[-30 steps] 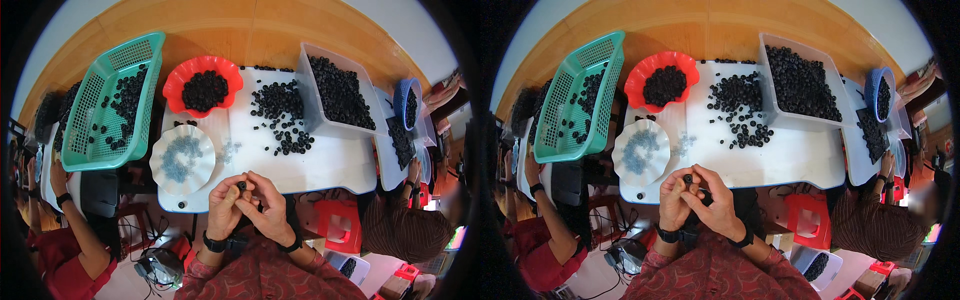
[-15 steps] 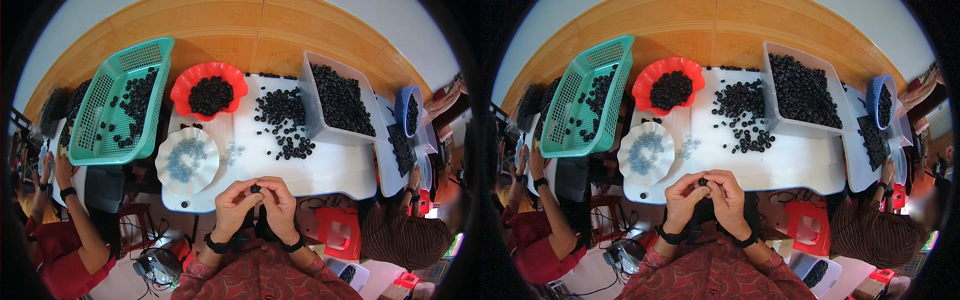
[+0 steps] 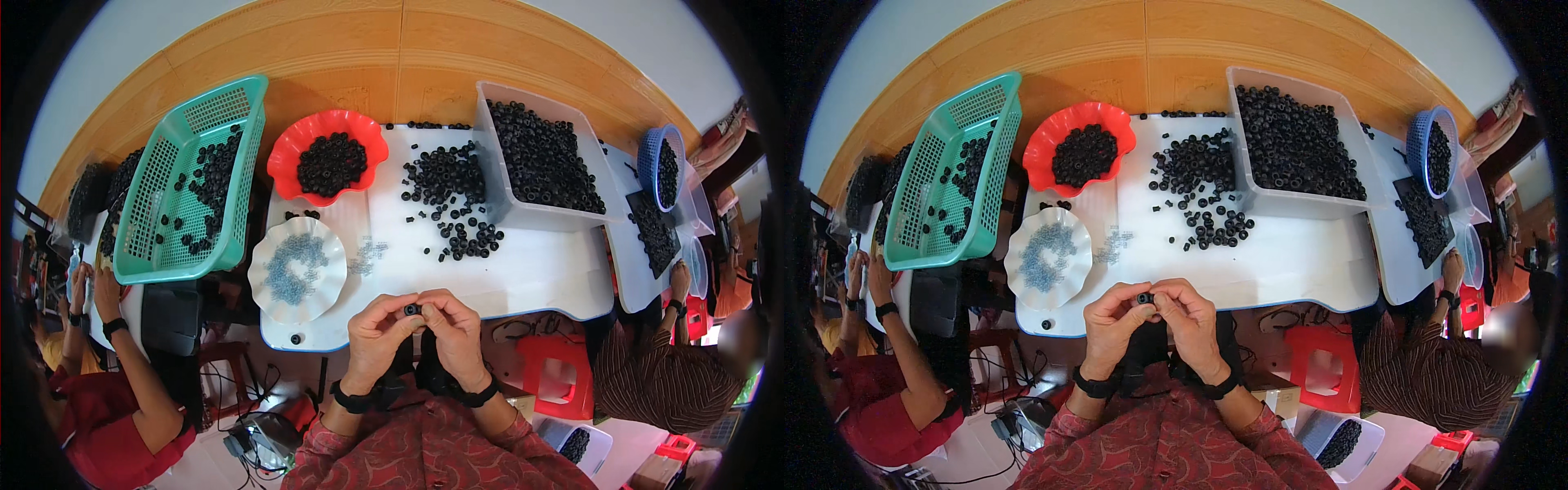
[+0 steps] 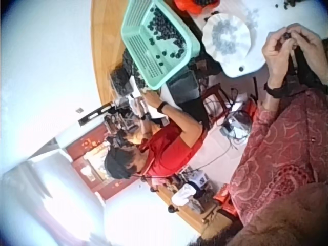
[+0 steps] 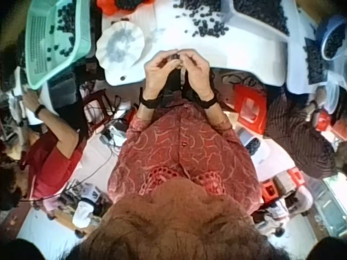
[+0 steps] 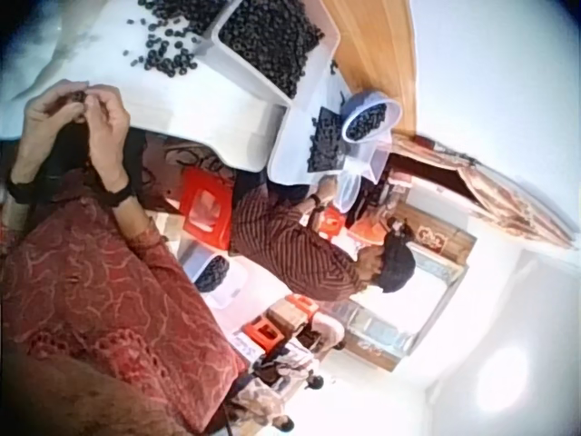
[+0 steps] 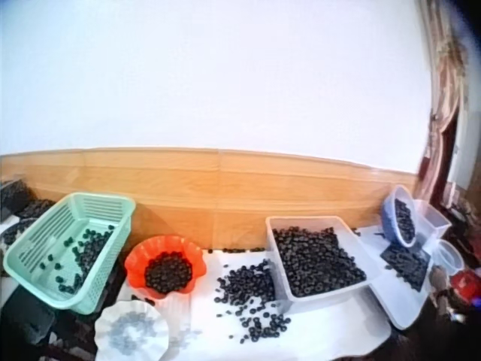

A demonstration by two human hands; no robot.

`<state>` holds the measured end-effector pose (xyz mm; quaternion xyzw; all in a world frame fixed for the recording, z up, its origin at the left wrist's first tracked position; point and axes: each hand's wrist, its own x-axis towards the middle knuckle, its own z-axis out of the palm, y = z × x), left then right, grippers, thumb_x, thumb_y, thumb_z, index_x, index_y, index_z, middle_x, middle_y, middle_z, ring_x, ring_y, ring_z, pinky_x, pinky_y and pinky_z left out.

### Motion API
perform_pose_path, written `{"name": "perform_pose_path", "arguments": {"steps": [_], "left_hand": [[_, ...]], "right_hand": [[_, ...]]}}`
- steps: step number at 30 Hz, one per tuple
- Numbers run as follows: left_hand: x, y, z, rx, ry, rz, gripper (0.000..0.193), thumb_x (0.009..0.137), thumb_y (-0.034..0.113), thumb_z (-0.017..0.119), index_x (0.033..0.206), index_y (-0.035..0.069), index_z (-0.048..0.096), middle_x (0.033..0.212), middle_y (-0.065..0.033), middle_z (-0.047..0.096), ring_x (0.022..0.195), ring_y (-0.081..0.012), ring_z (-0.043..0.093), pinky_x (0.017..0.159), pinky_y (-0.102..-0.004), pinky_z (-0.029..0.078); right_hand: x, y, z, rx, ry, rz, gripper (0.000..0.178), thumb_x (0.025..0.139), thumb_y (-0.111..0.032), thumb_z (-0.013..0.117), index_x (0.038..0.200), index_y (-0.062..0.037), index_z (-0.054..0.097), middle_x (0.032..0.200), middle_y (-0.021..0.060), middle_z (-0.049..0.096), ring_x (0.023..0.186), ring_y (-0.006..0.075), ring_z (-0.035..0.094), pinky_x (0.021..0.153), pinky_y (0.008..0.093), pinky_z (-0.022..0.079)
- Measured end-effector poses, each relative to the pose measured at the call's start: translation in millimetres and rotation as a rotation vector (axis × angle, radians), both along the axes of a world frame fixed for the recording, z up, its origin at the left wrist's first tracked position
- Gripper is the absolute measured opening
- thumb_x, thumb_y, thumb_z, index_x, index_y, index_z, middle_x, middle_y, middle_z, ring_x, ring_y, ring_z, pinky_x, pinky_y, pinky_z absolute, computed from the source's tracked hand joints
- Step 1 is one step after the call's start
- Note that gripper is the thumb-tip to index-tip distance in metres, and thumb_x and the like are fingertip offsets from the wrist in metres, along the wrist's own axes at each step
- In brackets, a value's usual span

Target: Sorting and inspecting small black rubber rings into different containers on a table in a manufacturing setting.

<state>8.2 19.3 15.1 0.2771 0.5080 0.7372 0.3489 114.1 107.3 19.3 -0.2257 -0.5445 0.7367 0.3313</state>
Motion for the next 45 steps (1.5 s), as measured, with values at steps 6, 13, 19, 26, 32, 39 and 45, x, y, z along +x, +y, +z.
{"name": "perform_pose_path", "arguments": {"steps": [6,13,19,26,32,39,45], "left_hand": [[-5,5,8,-0.045,-0.171,-0.062,0.027,0.087,-0.006,0.064,0.114,-0.004,0.063,0.085,-0.0050,0.062,0.072,-0.0107,0.061,0.069,-0.0270,0.058],[-61,46,23,-0.085,-0.312,0.179,0.026,0.090,0.004,0.065,0.113,-0.006,0.061,0.085,-0.0059,0.062,0.068,-0.0130,0.061,0.070,-0.0338,0.059],[-130,87,31,0.071,-0.231,0.307,0.023,0.091,0.005,0.065,0.109,-0.007,0.057,0.085,-0.0062,0.062,0.073,-0.0136,0.062,0.074,-0.0335,0.058],[-82,90,16,-0.065,-0.019,0.252,0.018,0.089,0.008,0.066,0.104,-0.002,0.065,0.083,-0.0041,0.063,0.064,-0.0104,0.060,0.062,-0.0271,0.056],[-24,104,-20,-0.358,0.554,0.070,0.013,0.081,0.012,0.073,0.089,0.002,0.070,0.083,-0.0115,0.067,0.063,-0.0201,0.064,0.057,-0.0305,0.051],[-6,110,-27,-0.458,0.875,0.142,0.018,0.076,0.009,0.075,0.092,0.004,0.071,0.081,-0.0128,0.063,0.064,-0.0230,0.064,0.058,-0.0323,0.051],[6,121,-20,-0.500,0.939,0.037,0.023,0.079,0.016,0.072,0.100,0.007,0.068,0.088,-0.0129,0.059,0.073,-0.0316,0.063,0.065,-0.0417,0.051]], "right_hand": [[8,5,7,-0.018,-0.147,0.027,0.011,0.097,-0.006,0.056,0.097,0.0030,0.062,0.102,0.0059,0.061,0.089,0.0118,0.057,0.081,0.0242,0.047],[34,-11,83,0.598,0.072,-0.156,0.012,0.083,0.008,0.060,0.093,0.0024,0.064,0.090,0.0122,0.062,0.074,0.0172,0.061,0.063,0.0253,0.049],[68,-25,129,0.780,0.695,0.067,0.016,0.082,-0.002,0.061,0.098,-0.0013,0.064,0.101,0.0161,0.060,0.070,0.0250,0.063,0.059,0.0323,0.052],[96,-48,176,0.713,0.852,-0.052,0.025,0.093,-0.005,0.058,0.117,-0.0045,0.062,0.126,0.0070,0.056,0.100,0.0215,0.058,0.078,0.0327,0.051],[25,-37,210,0.877,1.413,-0.627,0.030,0.089,-0.003,0.063,0.118,-0.0092,0.061,0.132,-0.0003,0.052,0.113,0.0205,0.050,0.085,0.0340,0.049],[86,-44,173,0.842,1.042,-0.191,0.023,0.084,0.001,0.066,0.104,-0.0086,0.060,0.114,0.0002,0.054,0.105,0.0189,0.050,0.085,0.0347,0.050],[82,-46,181,0.737,1.011,-0.249,0.024,0.081,0.004,0.068,0.100,-0.0082,0.059,0.104,0.0003,0.054,0.099,0.0171,0.051,0.086,0.0349,0.050]]}}
